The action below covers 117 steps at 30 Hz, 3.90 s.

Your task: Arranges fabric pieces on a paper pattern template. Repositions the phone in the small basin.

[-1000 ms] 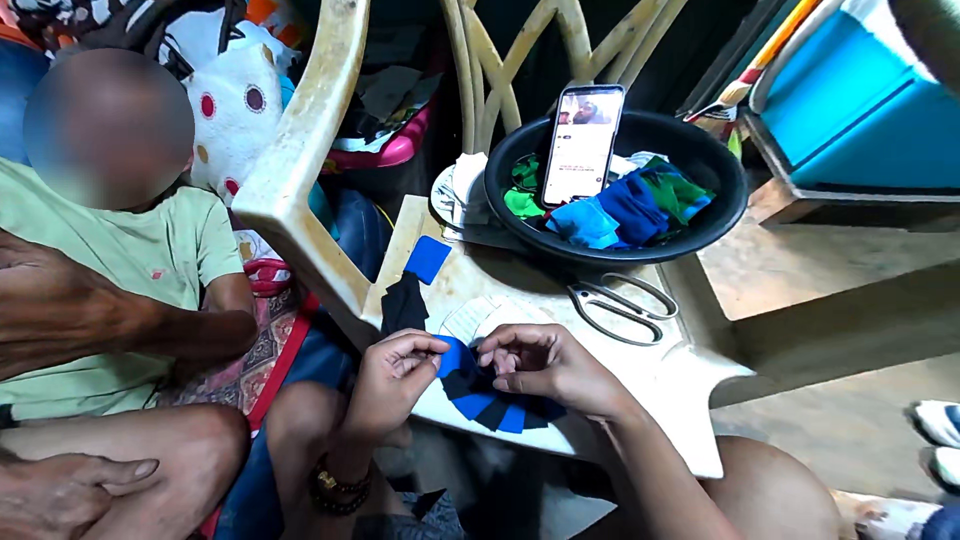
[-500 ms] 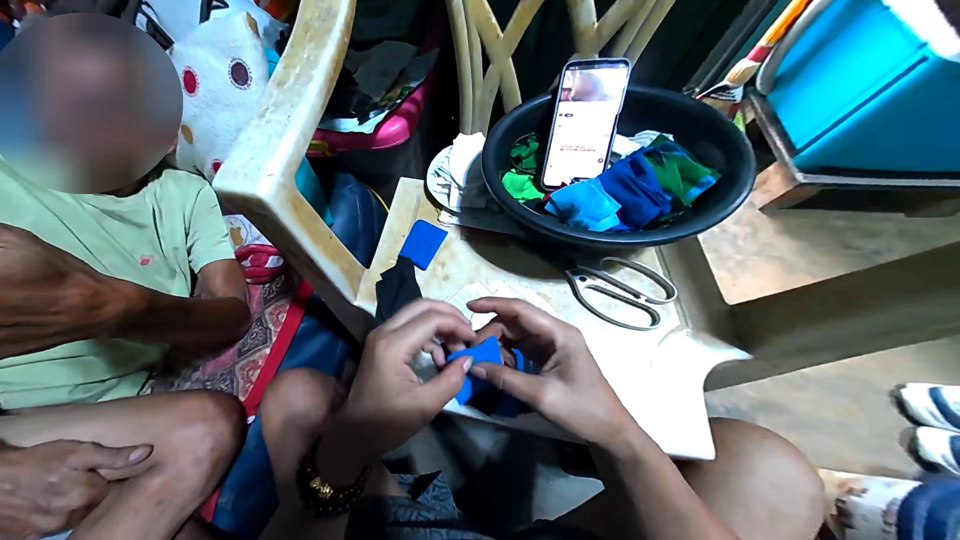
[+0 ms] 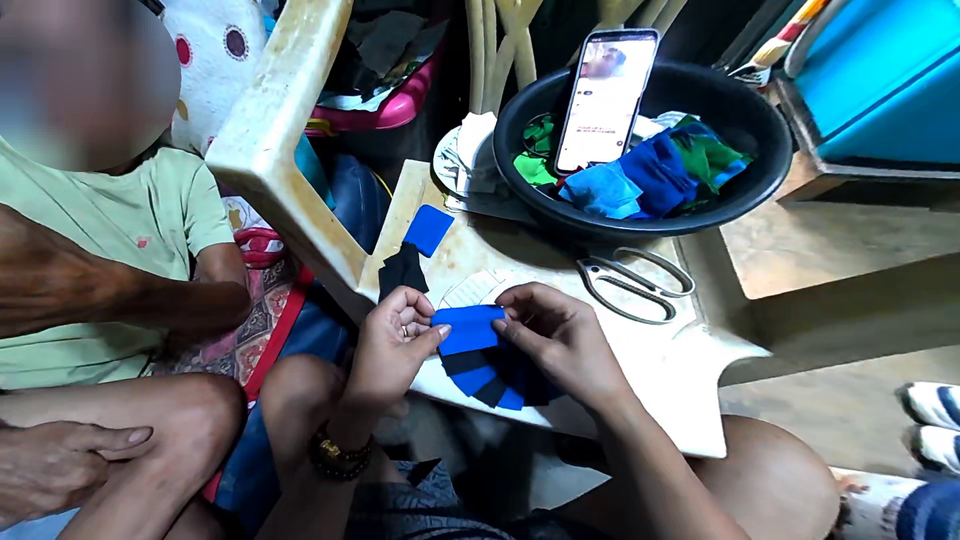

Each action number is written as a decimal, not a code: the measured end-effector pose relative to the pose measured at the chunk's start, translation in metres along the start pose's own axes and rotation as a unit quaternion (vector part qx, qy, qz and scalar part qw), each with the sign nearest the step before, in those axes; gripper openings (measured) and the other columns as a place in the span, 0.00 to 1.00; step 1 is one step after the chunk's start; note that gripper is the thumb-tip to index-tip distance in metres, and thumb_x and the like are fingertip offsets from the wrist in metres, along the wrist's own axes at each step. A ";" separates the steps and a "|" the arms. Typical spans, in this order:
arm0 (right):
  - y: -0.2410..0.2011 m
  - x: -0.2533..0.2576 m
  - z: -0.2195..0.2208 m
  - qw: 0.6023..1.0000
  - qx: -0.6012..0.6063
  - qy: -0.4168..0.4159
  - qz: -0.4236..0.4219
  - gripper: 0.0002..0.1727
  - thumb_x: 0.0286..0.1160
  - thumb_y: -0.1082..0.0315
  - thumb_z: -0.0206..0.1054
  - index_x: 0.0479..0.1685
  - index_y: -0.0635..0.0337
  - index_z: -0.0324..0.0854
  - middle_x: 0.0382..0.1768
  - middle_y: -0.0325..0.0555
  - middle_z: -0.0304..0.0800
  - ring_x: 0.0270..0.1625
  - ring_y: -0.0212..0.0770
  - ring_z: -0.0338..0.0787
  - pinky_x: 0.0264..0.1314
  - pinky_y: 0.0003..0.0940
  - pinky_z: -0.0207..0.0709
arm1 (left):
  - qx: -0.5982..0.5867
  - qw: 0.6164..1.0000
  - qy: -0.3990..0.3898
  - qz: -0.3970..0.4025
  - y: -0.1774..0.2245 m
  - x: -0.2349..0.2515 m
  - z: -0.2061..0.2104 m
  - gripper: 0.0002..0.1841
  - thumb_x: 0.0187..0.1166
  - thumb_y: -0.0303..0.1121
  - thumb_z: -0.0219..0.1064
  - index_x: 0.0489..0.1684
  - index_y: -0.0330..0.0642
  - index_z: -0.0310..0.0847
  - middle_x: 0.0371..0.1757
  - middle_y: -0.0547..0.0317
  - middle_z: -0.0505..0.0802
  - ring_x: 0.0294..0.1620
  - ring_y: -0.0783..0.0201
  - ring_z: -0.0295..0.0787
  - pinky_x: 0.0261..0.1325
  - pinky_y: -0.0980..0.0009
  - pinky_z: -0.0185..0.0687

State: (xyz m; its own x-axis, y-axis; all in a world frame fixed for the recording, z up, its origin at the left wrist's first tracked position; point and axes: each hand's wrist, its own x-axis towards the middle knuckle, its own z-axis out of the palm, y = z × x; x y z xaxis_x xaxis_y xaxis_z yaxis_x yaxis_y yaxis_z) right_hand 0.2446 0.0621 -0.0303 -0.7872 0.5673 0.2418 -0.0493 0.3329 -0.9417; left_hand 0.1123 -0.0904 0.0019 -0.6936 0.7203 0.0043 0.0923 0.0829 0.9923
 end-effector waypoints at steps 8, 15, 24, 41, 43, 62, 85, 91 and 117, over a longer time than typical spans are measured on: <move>0.004 -0.002 0.000 0.988 -0.142 -0.064 -0.013 0.09 0.72 0.72 0.66 0.38 0.61 0.93 0.34 0.40 0.91 0.39 0.25 0.85 0.46 0.20 0.77 | 0.163 0.985 -0.007 0.056 -0.019 -0.002 -0.002 0.04 0.72 0.22 0.71 0.38 0.31 0.91 0.40 0.55 0.93 0.35 0.80 0.88 0.43 0.86 0.84; 0.005 -0.001 0.000 0.982 -0.178 -0.066 -0.006 0.09 0.72 0.70 0.66 0.37 0.60 0.93 0.33 0.41 0.90 0.39 0.30 0.86 0.46 0.28 0.78 | 0.259 0.958 -0.002 0.126 -0.027 -0.001 0.002 0.06 0.72 0.23 0.70 0.37 0.32 0.93 0.40 0.51 0.92 0.33 0.80 0.82 0.40 0.88 0.77; 0.006 -0.001 0.001 0.980 -0.190 -0.060 0.003 0.08 0.70 0.70 0.67 0.36 0.60 0.93 0.32 0.41 0.90 0.39 0.31 0.86 0.45 0.30 0.78 | 0.295 0.945 0.006 0.141 -0.029 0.001 0.006 0.06 0.71 0.23 0.70 0.38 0.31 0.94 0.40 0.49 0.91 0.32 0.76 0.81 0.39 0.86 0.75; 0.005 0.000 0.002 0.979 -0.196 -0.054 -0.025 0.08 0.68 0.71 0.67 0.34 0.62 0.92 0.33 0.46 0.91 0.39 0.36 0.88 0.46 0.32 0.79 | 0.316 0.937 -0.002 0.149 -0.026 0.001 0.005 0.08 0.69 0.22 0.69 0.40 0.31 0.94 0.41 0.47 0.92 0.33 0.74 0.84 0.38 0.86 0.77; 0.007 0.000 0.002 0.979 -0.196 -0.052 -0.026 0.08 0.68 0.71 0.67 0.34 0.61 0.92 0.33 0.45 0.91 0.39 0.35 0.88 0.46 0.32 0.79 | 0.311 0.940 -0.003 0.143 -0.025 0.002 0.004 0.09 0.69 0.21 0.68 0.40 0.31 0.94 0.42 0.47 0.92 0.34 0.74 0.84 0.38 0.86 0.78; 0.007 0.000 0.002 0.979 -0.194 -0.060 -0.016 0.07 0.70 0.71 0.68 0.35 0.61 0.93 0.34 0.45 0.92 0.40 0.36 0.89 0.47 0.34 0.80 | 0.312 0.937 0.017 0.158 -0.034 0.004 -0.004 0.07 0.74 0.25 0.69 0.39 0.36 0.95 0.43 0.49 0.92 0.34 0.72 0.83 0.39 0.82 0.77; 0.007 -0.001 0.002 0.979 -0.194 -0.057 -0.008 0.07 0.70 0.70 0.68 0.35 0.61 0.93 0.34 0.44 0.91 0.39 0.34 0.88 0.46 0.33 0.79 | 0.359 0.914 -0.024 0.186 -0.038 0.000 -0.004 0.10 0.76 0.33 0.71 0.47 0.42 0.97 0.48 0.49 0.91 0.42 0.60 0.87 0.49 0.67 0.83; 0.007 0.000 0.002 0.979 -0.195 -0.059 -0.015 0.07 0.71 0.72 0.68 0.35 0.62 0.92 0.34 0.45 0.92 0.40 0.37 0.88 0.47 0.34 0.79 | 0.367 0.912 -0.028 0.180 -0.037 0.001 -0.003 0.10 0.75 0.33 0.72 0.47 0.42 0.97 0.48 0.48 0.92 0.43 0.58 0.88 0.49 0.64 0.84; -0.016 -0.004 0.016 0.973 -0.172 -0.152 -0.001 0.10 0.68 0.80 0.70 0.47 0.77 0.89 0.53 0.69 0.85 0.59 0.59 0.86 0.66 0.45 0.79 | 0.361 0.890 -0.278 0.003 0.013 0.113 0.035 0.17 0.86 0.31 0.64 0.69 0.30 0.80 0.59 0.42 0.88 0.58 0.54 0.85 0.66 0.58 0.78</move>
State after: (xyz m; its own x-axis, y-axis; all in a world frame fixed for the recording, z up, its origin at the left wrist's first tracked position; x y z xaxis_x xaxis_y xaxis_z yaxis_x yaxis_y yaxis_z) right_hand 0.2385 0.0419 -0.0196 -0.9358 0.3336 0.1142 0.1154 0.5960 -0.7947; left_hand 0.0599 0.0163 0.0110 -0.2491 0.9352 -0.2518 0.6699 0.3541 0.6526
